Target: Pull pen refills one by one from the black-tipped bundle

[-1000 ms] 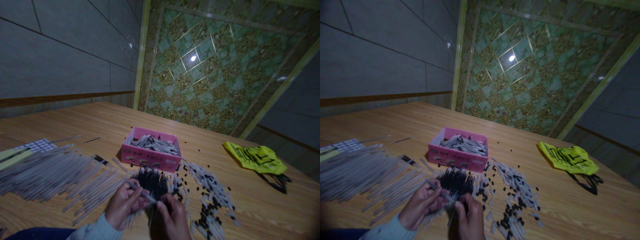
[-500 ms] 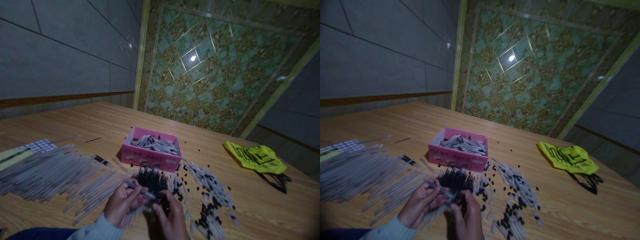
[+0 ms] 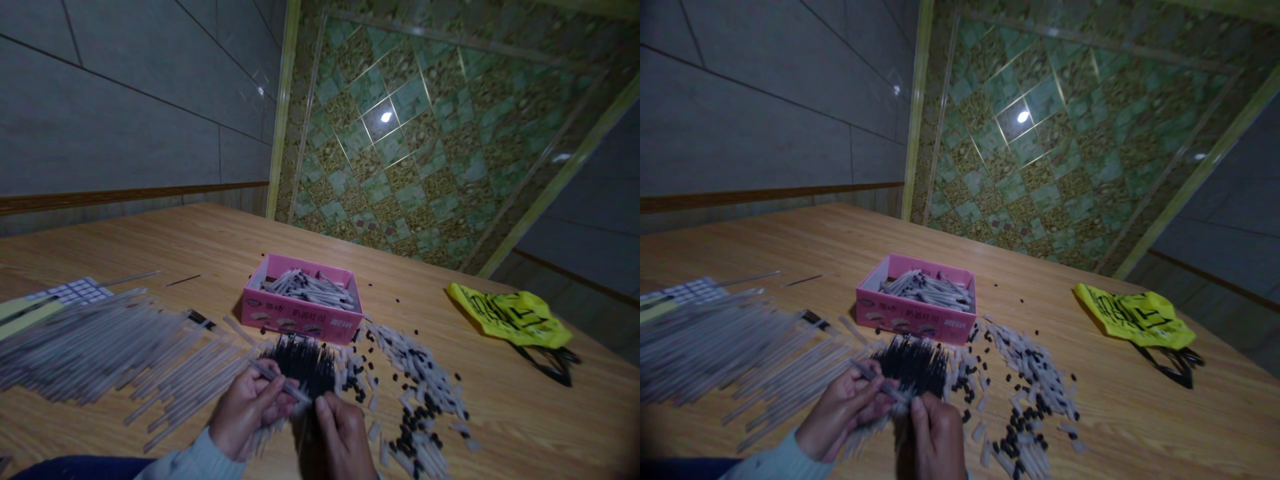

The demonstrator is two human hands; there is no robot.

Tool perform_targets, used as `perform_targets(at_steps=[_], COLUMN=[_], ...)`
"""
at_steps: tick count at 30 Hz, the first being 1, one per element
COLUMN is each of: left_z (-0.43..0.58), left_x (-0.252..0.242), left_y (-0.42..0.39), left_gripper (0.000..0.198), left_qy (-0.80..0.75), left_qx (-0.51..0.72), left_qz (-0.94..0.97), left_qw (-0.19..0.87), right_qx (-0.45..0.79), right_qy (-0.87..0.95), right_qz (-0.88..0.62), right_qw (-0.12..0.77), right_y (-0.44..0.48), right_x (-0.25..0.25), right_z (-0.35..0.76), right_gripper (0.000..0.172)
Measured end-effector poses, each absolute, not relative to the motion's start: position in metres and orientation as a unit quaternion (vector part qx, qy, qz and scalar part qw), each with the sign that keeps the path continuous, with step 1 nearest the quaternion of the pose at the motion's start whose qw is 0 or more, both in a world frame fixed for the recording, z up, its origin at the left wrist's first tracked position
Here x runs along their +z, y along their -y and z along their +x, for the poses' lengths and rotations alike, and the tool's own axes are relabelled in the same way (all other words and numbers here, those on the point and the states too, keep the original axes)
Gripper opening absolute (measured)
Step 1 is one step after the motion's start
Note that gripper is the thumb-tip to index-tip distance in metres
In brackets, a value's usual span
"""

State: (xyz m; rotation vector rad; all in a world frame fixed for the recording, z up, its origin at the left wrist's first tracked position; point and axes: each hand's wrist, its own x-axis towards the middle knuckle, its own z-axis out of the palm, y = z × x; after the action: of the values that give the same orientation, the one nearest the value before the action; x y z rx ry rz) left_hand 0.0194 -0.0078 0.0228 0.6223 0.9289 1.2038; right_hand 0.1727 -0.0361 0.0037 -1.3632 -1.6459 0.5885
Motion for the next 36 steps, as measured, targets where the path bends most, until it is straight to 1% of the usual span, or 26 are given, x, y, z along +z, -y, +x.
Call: perform_targets(at_steps=[3, 4, 5, 8, 12, 13, 15, 18, 19, 20, 21, 23, 25, 27, 28, 32, 34, 36], left_z=[0.021, 0.021, 0.021, 0.021, 0.020, 0.020, 0.020, 0.020, 0.020, 0.019, 0.019, 0.018, 0.017, 0.016, 0.016, 0.014, 0.012, 0.011], left_x=[0.023, 0.023, 0.023, 0.024, 0.023, 0.022, 0.021, 0.021, 0.021, 0.022, 0.022, 0.022, 0.022, 0.021, 0.020, 0.017, 0.015, 0.013], left_y=[0.008, 0.008, 0.009, 0.009, 0.008, 0.008, 0.008, 0.008, 0.008, 0.008, 0.008, 0.008, 0.007, 0.006, 0.005, 0.002, 0.002, 0.002], left_gripper=[0.040, 0.040, 0.039, 0.038, 0.038, 0.038, 0.038, 0.038, 0.037, 0.037, 0.036, 0.037, 0.037, 0.037, 0.037, 0.039, 0.040, 0.039], left_qy=[-0.417, -0.418, -0.419, -0.416, -0.417, -0.418, -0.417, -0.417, -0.417, -0.417, -0.418, -0.421, -0.421, -0.414, -0.412, -0.420, -0.423, -0.419], left_qx=[0.539, 0.539, 0.538, 0.535, 0.536, 0.534, 0.529, 0.523, 0.522, 0.519, 0.517, 0.513, 0.510, 0.505, 0.501, 0.491, 0.490, 0.489], left_qz=[0.271, 0.270, 0.271, 0.276, 0.278, 0.279, 0.282, 0.291, 0.295, 0.297, 0.299, 0.299, 0.297, 0.297, 0.298, 0.299, 0.299, 0.296], left_qw=[0.680, 0.679, 0.680, 0.681, 0.679, 0.680, 0.683, 0.684, 0.683, 0.684, 0.685, 0.686, 0.689, 0.696, 0.701, 0.702, 0.702, 0.706], right_qx=[0.218, 0.209, 0.208, 0.225, 0.208, 0.213, 0.275, 0.445, 0.469, 0.457, 0.411, 0.259, 0.137, 0.065, 0.044, 0.010, 0.008, 0.014], right_qy=[0.661, 0.662, 0.663, 0.666, 0.673, 0.673, 0.661, 0.592, 0.576, 0.575, 0.589, 0.636, 0.673, 0.700, 0.708, 0.712, 0.713, 0.712], right_qz=[-0.546, -0.544, -0.544, -0.550, -0.541, -0.537, -0.529, -0.516, -0.517, -0.528, -0.547, -0.588, -0.613, -0.628, -0.637, -0.675, -0.680, -0.682], right_qw=[0.467, 0.472, 0.471, 0.452, 0.460, 0.461, 0.455, 0.430, 0.426, 0.427, 0.430, 0.427, 0.390, 0.333, 0.301, 0.193, 0.170, 0.170], right_y=[0.036, 0.035, 0.035, 0.035, 0.035, 0.036, 0.037, 0.035, 0.034, 0.032, 0.029, 0.021, 0.013, 0.007, 0.005, 0.000, 0.000, 0.000], right_x=[0.004, 0.003, 0.003, 0.003, 0.006, 0.006, 0.005, 0.002, 0.002, 0.002, 0.003, 0.007, 0.010, 0.010, 0.009, -0.001, -0.004, -0.005], right_z=[0.173, 0.173, 0.173, 0.174, 0.175, 0.174, 0.171, 0.170, 0.172, 0.176, 0.182, 0.198, 0.215, 0.228, 0.232, 0.235, 0.234, 0.233], right_gripper=[0.030, 0.028, 0.029, 0.041, 0.032, 0.032, 0.039, 0.052, 0.054, 0.053, 0.051, 0.041, 0.027, 0.019, 0.020, 0.041, 0.043, 0.041])
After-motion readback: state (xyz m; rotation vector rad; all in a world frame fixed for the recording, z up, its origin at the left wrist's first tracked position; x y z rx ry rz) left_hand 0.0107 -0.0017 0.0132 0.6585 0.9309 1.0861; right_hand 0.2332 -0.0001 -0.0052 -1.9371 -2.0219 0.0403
